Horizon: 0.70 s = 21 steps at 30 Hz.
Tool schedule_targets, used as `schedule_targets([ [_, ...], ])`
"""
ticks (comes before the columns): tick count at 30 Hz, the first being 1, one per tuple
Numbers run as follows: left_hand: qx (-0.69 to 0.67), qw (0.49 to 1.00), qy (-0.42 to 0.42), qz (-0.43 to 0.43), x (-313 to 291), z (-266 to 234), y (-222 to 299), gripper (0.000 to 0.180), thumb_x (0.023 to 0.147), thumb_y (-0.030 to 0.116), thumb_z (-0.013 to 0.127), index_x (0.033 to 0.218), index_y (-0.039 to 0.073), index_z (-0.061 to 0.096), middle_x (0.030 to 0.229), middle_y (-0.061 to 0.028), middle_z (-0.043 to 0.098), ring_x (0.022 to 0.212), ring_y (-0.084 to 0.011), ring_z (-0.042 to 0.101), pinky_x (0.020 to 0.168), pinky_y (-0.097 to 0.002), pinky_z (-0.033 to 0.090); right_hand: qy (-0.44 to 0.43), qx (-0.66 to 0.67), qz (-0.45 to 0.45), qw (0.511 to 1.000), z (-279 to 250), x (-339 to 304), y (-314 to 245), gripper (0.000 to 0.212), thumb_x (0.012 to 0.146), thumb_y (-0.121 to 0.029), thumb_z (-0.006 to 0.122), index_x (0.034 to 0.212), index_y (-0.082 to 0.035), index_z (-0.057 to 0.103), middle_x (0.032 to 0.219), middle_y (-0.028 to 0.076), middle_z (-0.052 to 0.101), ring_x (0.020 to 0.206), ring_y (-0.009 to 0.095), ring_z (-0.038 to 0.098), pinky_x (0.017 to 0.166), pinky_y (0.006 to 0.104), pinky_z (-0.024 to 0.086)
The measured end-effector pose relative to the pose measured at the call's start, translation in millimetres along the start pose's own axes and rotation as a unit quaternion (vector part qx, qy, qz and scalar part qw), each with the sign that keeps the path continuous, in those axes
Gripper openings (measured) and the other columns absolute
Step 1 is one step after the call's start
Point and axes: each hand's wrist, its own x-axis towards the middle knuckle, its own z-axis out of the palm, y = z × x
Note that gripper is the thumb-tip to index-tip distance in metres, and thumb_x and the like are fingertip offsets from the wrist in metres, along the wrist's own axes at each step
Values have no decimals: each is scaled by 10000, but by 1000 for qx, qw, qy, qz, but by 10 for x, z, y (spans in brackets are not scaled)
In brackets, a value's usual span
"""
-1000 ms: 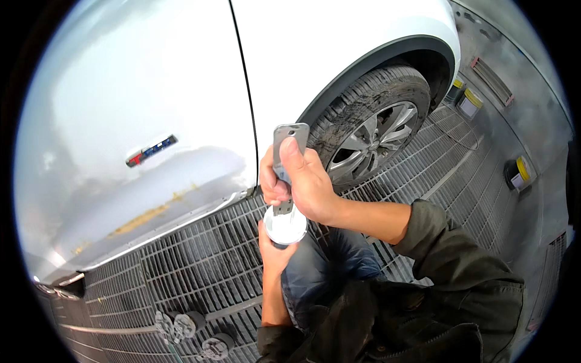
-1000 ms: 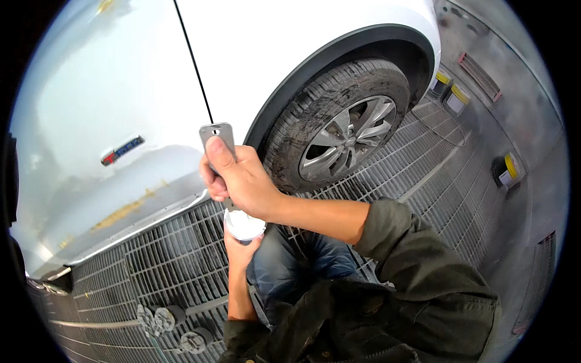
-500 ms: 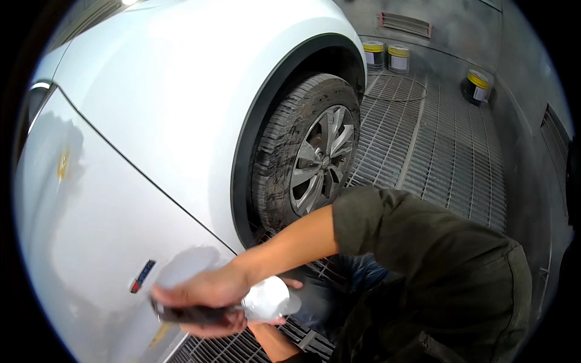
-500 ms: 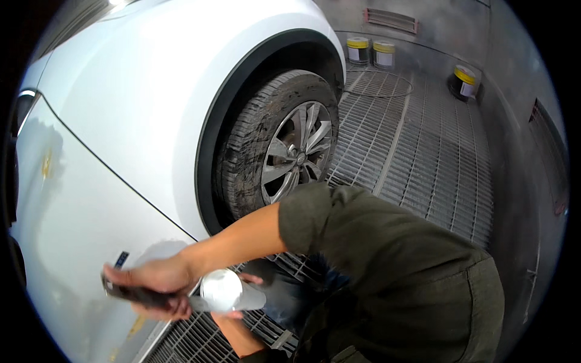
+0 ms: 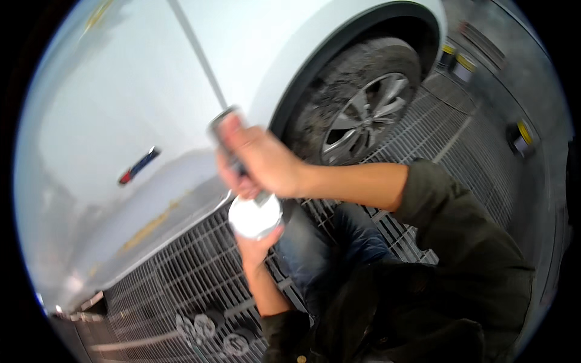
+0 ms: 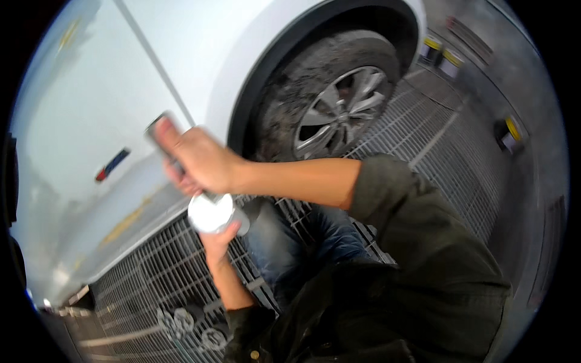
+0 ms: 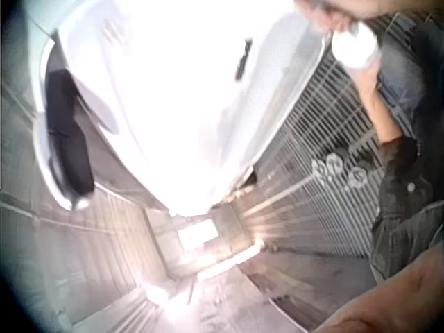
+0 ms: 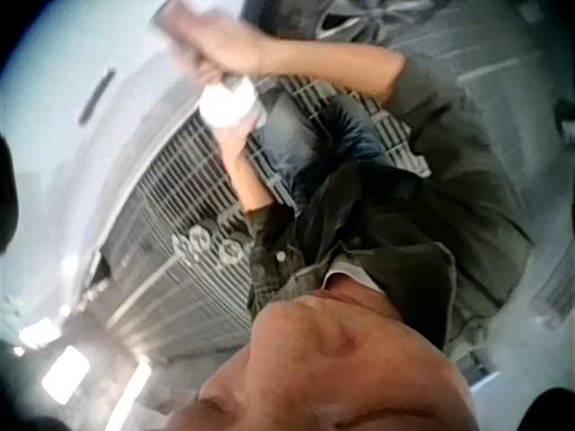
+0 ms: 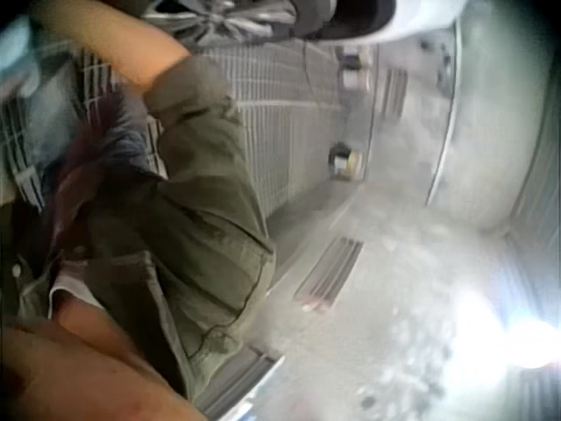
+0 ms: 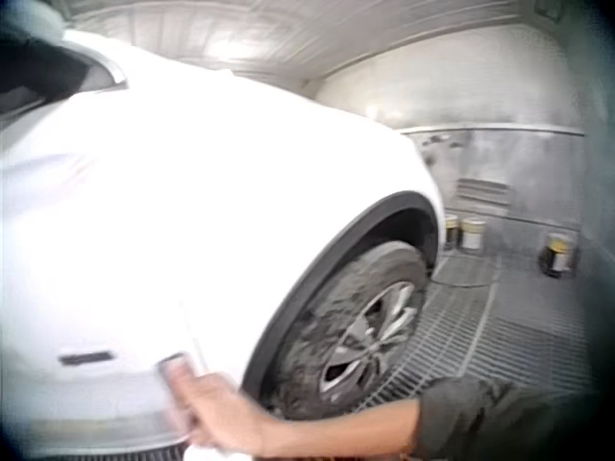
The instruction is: The person uses a metal spreader to apply a white paste from a cup onto the body panels of a white car. They repeatedly dip the spreader into the cup and smooth the substance onto the hood, front fender, and side door, working in a systematic manner across different sections of the vehicle.
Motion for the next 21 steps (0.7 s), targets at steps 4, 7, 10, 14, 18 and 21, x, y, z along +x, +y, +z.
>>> schedule_targets([
  [4, 74, 985, 158, 15, 18, 282, -94, 801, 592, 98, 905, 1265, -40, 493, 1185, -122, 608, 1074, -214, 588, 956, -354, 462, 134, 27, -82, 987, 74, -133, 215, 773, 950, -703, 348, 649, -12, 518, 517, 16, 432, 472, 98, 427, 469, 259, 359],
  [7, 70, 974, 217, 5, -42, 403, -257, 866, 609, 87, 899, 1318, -26, 415, 1233, -125, 560, 1135, -220, 555, 996, -359, 431, 123, -10, -77, 989, 151, -216, 447, 731, 973, -679, 304, 708, -32, 519, 584, 28, 469, 521, 116, 454, 515, 255, 381],
  [10, 72, 981, 182, -3, -174, 464, -354, 884, 627, 66, 864, 1352, -13, 365, 1241, -126, 534, 1157, -220, 534, 1015, -356, 409, 190, -50, -86, 977, 190, -150, 468, 636, 1001, -561, 420, 666, -32, 530, 538, 5, 437, 506, 89, 432, 507, 251, 360],
  [14, 68, 993, 88, -30, -289, 157, -526, 780, 623, 48, 843, 1301, -20, 462, 1197, -107, 575, 1103, -200, 576, 974, -339, 452, 78, 48, -68, 993, 197, -31, 58, 657, 987, -634, 363, 719, -43, 463, 565, 24, 398, 509, 116, 390, 512, 278, 372],
  [18, 57, 992, 12, -108, -164, -65, -424, 827, 596, 82, 894, 1308, -14, 483, 1198, -91, 616, 1096, -184, 590, 977, -335, 460, -107, 45, -79, 990, -56, -93, 406, 667, 953, -664, 381, 714, -46, 463, 560, 27, 401, 487, 111, 385, 479, 264, 341],
  [21, 28, 997, -1, -77, -109, -5, -344, 830, 596, 89, 901, 1309, -11, 488, 1194, -83, 629, 1087, -170, 596, 969, -331, 468, -88, -27, -93, 991, -32, -159, 641, 637, 963, -629, 389, 694, -57, 467, 538, 15, 392, 473, 103, 389, 456, 258, 333],
])
